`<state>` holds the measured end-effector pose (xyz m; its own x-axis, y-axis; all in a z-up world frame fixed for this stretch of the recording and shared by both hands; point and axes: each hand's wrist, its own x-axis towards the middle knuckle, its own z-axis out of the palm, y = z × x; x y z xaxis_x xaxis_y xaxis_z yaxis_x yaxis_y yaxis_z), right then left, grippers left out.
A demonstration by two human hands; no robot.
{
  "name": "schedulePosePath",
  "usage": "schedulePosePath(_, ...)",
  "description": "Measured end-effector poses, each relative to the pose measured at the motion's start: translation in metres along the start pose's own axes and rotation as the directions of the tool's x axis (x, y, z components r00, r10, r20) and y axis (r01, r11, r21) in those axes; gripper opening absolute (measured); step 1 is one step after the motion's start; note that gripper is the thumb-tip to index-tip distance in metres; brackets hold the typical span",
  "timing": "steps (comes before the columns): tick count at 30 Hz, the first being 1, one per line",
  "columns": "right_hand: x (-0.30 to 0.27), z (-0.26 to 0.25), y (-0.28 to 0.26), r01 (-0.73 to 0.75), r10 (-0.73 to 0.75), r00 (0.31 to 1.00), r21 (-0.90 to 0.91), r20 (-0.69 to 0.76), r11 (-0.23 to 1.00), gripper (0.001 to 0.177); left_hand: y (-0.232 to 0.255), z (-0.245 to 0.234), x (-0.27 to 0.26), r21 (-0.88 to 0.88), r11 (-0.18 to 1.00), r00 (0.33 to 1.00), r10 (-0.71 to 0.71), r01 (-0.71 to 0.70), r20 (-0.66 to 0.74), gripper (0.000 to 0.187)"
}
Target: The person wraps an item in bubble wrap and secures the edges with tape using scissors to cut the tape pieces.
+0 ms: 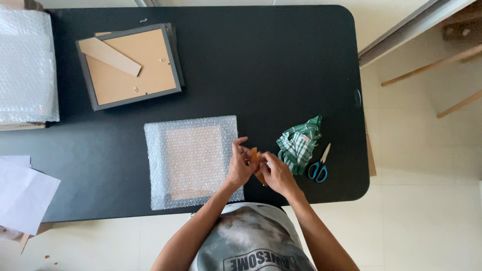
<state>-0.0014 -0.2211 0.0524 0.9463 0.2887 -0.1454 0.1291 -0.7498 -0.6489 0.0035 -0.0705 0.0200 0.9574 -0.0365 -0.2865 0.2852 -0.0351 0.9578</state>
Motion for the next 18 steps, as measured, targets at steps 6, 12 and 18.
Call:
schedulePosePath(6,-0.006,-0.027,-0.020,-0.159,0.130,0.976,0.164,0.176,0.974,0.049,0.007,-0.002,-0.002,0.016,1.000,1.000,-0.003,0.003,-0.010,0.079)
schedulePosePath(12,-0.010,-0.022,-0.007,-0.182,0.157,0.972,0.142,0.174,0.973,0.057,-0.005,-0.011,0.003,-0.060,0.998,0.997,-0.041,0.037,-0.068,0.092)
schedulePosePath(18,0.015,-0.063,-0.039,-0.029,0.027,1.000,-0.140,-0.013,0.990,0.053,0.024,-0.058,-0.009,-0.240,0.969,0.994,-0.074,0.052,-0.082,0.089)
